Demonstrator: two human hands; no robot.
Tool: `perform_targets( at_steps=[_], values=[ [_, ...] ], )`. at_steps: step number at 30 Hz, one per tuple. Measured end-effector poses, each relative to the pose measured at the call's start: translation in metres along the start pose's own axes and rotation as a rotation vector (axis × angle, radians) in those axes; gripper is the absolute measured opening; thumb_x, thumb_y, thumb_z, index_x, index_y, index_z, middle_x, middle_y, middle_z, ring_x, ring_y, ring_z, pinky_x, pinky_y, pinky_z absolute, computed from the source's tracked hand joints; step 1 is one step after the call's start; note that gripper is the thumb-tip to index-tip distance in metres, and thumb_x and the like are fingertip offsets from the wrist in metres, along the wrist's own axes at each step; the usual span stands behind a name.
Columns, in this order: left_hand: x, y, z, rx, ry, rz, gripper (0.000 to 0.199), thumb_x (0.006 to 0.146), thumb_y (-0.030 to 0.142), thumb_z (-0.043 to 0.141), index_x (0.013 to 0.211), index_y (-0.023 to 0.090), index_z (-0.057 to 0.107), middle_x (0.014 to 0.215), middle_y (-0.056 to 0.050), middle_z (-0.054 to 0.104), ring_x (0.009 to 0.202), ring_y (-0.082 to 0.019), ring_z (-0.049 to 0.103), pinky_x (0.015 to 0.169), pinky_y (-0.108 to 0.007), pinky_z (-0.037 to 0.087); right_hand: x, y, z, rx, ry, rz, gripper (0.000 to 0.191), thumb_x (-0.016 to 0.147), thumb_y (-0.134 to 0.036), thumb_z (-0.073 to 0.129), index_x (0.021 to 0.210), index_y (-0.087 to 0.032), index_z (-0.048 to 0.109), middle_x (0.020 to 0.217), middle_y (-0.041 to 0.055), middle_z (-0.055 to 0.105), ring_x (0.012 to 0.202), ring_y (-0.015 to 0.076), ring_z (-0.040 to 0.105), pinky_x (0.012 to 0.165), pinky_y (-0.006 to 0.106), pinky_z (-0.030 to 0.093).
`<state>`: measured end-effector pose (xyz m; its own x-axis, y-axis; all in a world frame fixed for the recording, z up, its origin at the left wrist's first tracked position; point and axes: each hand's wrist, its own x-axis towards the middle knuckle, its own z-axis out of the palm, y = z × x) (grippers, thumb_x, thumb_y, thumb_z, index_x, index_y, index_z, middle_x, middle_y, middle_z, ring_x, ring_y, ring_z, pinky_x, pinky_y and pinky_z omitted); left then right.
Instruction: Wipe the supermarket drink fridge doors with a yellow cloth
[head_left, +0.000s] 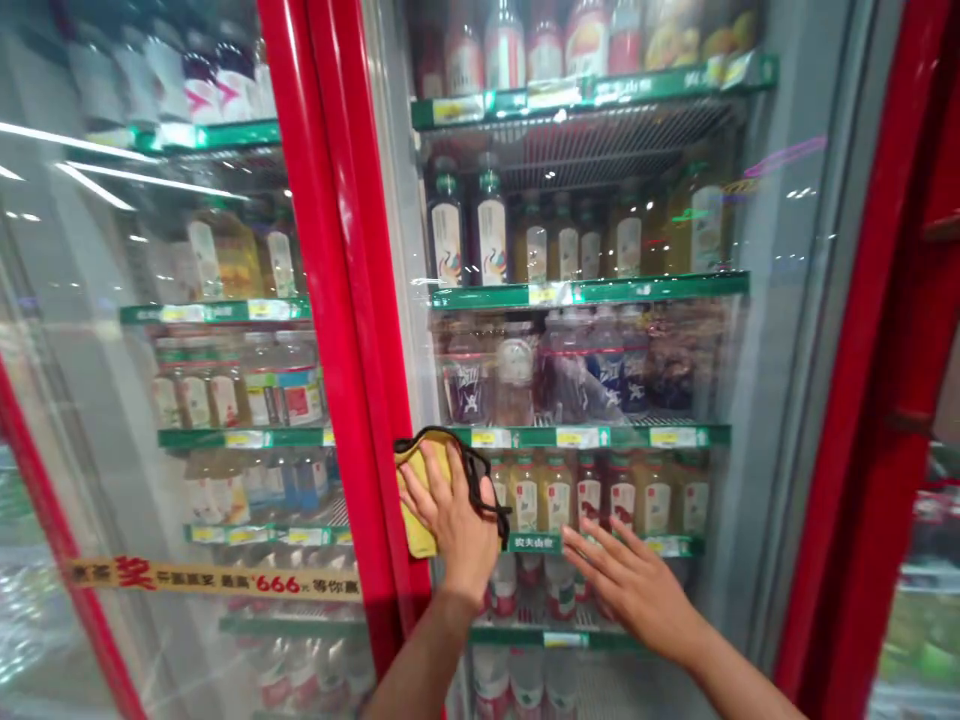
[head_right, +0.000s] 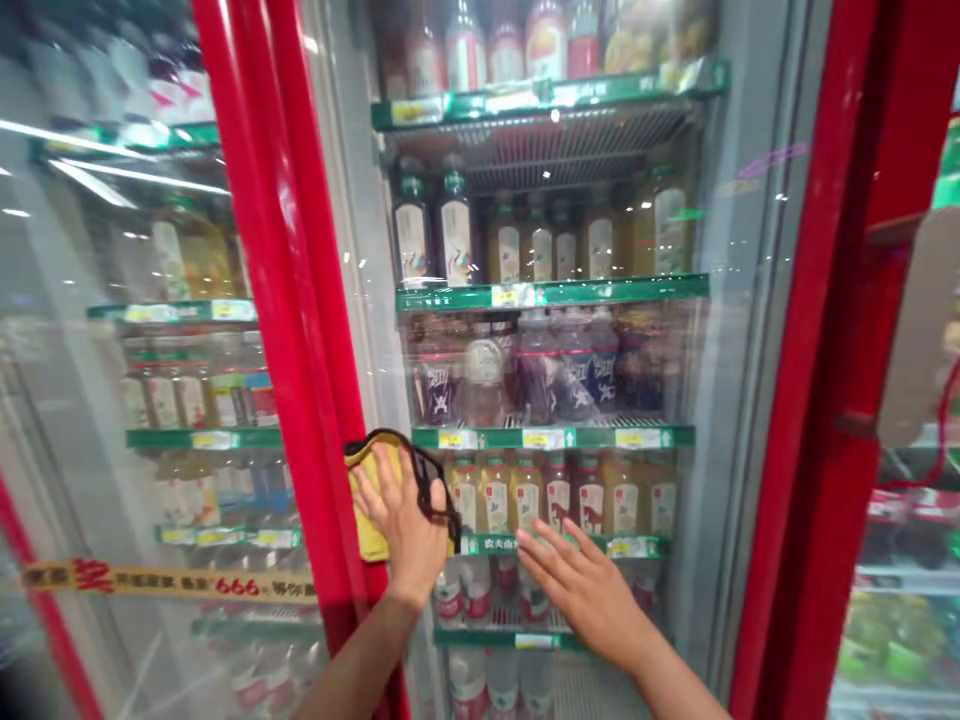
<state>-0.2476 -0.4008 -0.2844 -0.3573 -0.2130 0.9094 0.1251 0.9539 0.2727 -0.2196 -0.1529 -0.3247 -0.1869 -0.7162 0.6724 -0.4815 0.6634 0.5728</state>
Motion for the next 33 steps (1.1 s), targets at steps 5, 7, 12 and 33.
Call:
perform_targets(
  at_steps=[5, 7, 12, 33],
  values=[
    [-0.020, -0.001, 0.002, -0.092, -0.250, 0.396, 0.065, 0.081, 0.033, 0.072, 0.143, 0.042, 0.054, 0.147, -0.002, 0.058, 0.154, -0.038, 0.020, 0.126, -0.064, 0.013, -0.005, 0.020, -0.022, 0.113, -0.071, -0.050, 0.042, 0.097, -0.014, 0.049, 0.137, -0.024, 0.060, 0.155, -0.0006, 0.050, 0.142, 0.0179, 0.047, 0.123, 0.040, 0.031],
    [-0.022, -0.009, -0.001, -0.077, -0.263, 0.359, 0.057, 0.083, 0.031, 0.069, 0.139, 0.042, 0.059, 0.143, -0.002, 0.061, 0.153, -0.037, 0.025, 0.126, -0.064, 0.013, -0.013, 0.036, -0.036, 0.122, -0.110, -0.073, 0.042, 0.097, -0.013, 0.048, 0.136, -0.023, 0.060, 0.154, -0.0006, 0.051, 0.142, 0.0177, 0.046, 0.125, 0.040, 0.027],
    [0.012, 0.040, -0.003, -0.018, -0.087, 0.012, 0.069, 0.094, 0.033, 0.053, 0.158, 0.015, 0.032, 0.168, -0.016, 0.017, 0.155, -0.043, -0.005, 0.120, -0.074, 0.012, -0.027, 0.073, -0.065, 0.126, -0.174, -0.042, 0.043, 0.096, -0.011, 0.048, 0.138, -0.020, 0.058, 0.156, 0.0005, 0.049, 0.146, 0.0204, 0.040, 0.129, 0.044, 0.005],
    [-0.032, 0.087, 0.021, -0.103, -0.433, 0.756, 0.082, 0.081, 0.024, 0.072, 0.153, 0.043, 0.037, 0.149, 0.001, 0.057, 0.152, -0.034, 0.028, 0.127, -0.062, -0.002, -0.097, 0.103, -0.084, 0.216, -0.407, 0.088, 0.051, 0.093, -0.008, 0.053, 0.143, -0.021, 0.053, 0.161, 0.0053, 0.040, 0.151, 0.0229, 0.033, 0.126, 0.052, 0.021]
  ],
)
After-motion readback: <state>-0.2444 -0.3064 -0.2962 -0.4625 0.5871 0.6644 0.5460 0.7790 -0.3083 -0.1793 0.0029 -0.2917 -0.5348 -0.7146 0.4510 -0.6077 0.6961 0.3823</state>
